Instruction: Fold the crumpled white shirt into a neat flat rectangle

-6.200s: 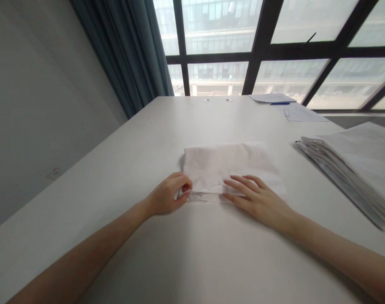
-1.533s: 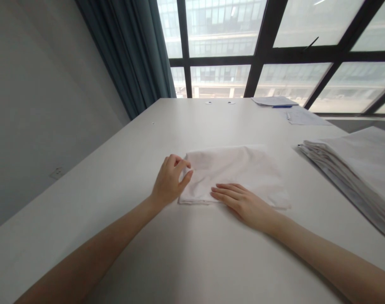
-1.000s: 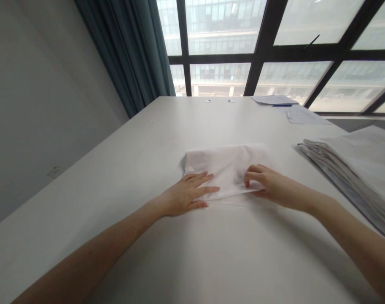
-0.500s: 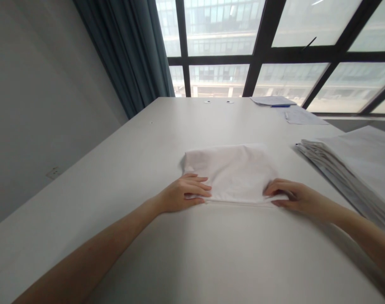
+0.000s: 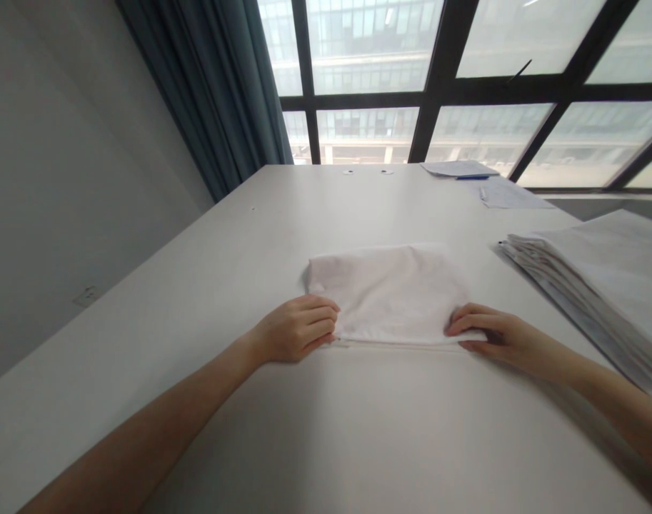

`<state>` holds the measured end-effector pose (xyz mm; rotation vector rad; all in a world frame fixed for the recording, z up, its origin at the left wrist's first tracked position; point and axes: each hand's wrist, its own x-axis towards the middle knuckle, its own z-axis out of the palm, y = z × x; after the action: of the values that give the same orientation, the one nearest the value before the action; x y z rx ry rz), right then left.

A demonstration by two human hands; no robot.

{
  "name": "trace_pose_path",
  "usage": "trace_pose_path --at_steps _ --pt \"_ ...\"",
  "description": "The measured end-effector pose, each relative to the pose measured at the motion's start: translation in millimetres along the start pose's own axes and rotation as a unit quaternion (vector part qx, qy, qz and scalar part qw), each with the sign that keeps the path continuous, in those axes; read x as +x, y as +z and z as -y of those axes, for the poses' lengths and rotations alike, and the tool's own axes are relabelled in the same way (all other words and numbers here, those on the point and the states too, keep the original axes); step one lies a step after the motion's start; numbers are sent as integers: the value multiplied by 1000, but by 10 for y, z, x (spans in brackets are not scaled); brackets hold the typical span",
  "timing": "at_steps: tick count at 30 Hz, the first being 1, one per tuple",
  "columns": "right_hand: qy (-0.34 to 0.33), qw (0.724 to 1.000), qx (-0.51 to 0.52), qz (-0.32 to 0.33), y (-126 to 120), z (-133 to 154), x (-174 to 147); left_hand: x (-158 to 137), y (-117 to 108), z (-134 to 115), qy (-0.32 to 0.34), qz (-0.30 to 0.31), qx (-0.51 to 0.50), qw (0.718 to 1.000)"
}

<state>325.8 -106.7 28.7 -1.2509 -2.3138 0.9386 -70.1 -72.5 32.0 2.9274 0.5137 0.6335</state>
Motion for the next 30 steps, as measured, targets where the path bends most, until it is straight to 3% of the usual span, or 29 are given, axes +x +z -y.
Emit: trace_pose_path --at_steps 5,10,15,18,26,30 --pt "-15 1000 9 -5 -4 43 -7 -13 -63 -3 13 19 30 999" --pt "-36 999 13 0 -20 86 0 -38 -44 18 0 49 -20 999" --pt "-29 999 27 16 -31 27 18 -72 7 106 -93 -2 -75 993" --pt "-49 998 20 34 -40 18 31 -83 17 155 -110 -6 -65 992" --pt "-47 998 7 43 -68 113 16 -107 -7 229 -107 52 -27 993" --pt "-13 999 34 -17 -22 25 12 -110 21 202 -41 1 23 999"
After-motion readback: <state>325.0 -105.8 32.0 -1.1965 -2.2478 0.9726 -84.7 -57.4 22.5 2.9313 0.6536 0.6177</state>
